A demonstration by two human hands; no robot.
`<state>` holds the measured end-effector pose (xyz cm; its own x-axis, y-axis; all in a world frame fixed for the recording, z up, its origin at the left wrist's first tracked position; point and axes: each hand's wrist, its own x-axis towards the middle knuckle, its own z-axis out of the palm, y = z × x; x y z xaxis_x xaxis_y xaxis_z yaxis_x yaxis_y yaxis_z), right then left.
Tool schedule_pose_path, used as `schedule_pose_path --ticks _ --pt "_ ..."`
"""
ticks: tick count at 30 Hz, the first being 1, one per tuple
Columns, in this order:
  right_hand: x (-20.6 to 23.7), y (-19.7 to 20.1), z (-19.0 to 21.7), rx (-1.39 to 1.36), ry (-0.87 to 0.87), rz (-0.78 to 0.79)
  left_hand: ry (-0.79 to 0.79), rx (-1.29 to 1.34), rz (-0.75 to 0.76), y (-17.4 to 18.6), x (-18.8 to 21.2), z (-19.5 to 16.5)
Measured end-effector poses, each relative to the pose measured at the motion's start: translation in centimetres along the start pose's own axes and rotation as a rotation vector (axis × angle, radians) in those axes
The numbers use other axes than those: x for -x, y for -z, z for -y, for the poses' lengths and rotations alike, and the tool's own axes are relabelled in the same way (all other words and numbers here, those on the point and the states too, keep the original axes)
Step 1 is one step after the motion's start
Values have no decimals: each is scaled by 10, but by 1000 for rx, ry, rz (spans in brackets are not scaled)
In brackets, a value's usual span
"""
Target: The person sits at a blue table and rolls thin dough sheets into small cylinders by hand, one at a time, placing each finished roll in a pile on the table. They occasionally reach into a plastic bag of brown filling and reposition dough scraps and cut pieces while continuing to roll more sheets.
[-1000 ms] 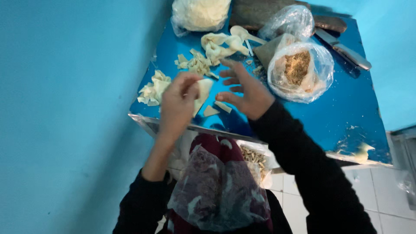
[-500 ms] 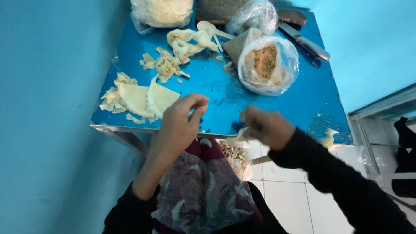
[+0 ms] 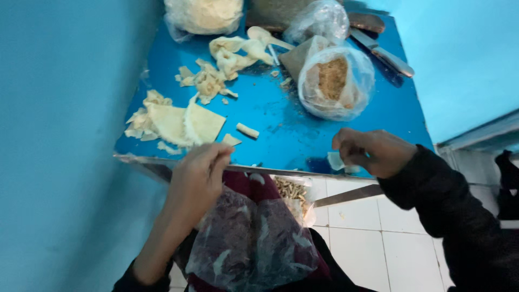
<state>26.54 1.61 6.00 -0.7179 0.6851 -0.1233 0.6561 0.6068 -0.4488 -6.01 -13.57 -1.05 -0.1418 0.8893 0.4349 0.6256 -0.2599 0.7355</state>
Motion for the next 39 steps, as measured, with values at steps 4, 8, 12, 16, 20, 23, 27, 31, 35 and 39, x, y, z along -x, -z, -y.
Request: schedule_pose_path --ticks 4,8,12,16,20,23,27,31,35,39 --pt "-20 -2 16 -11 201 -265 -158 -163 -209 5 -16 14" --pt "-36 -2 37 -189 338 -257 -102 43 -169 -8 -31 8" --pt "-58 -16 52 -695 248 -17 82 588 81 -35 -33 -4" --pt "-65 -28 48 -825 209 37 226 694 252 -52 -23 -7" --pt "-59 -33 37 -870 140 38 170 786 241 -61 -18 -4" --pt "-55 -34 32 -912 132 108 62 760 169 -70 -19 -4" --pt "-52 -33 30 -904 158 62 113 739 266 -89 -19 -8" --pt "-39 -32 28 -933 112 -171 207 924 239 -104 -19 -8" --pt "-24 -45 28 -1114 40 -219 270 1064 98 -109 -19 -9" --pt "-20 -63 26 -1318 5 -139 305 1114 36 -117 -21 -20"
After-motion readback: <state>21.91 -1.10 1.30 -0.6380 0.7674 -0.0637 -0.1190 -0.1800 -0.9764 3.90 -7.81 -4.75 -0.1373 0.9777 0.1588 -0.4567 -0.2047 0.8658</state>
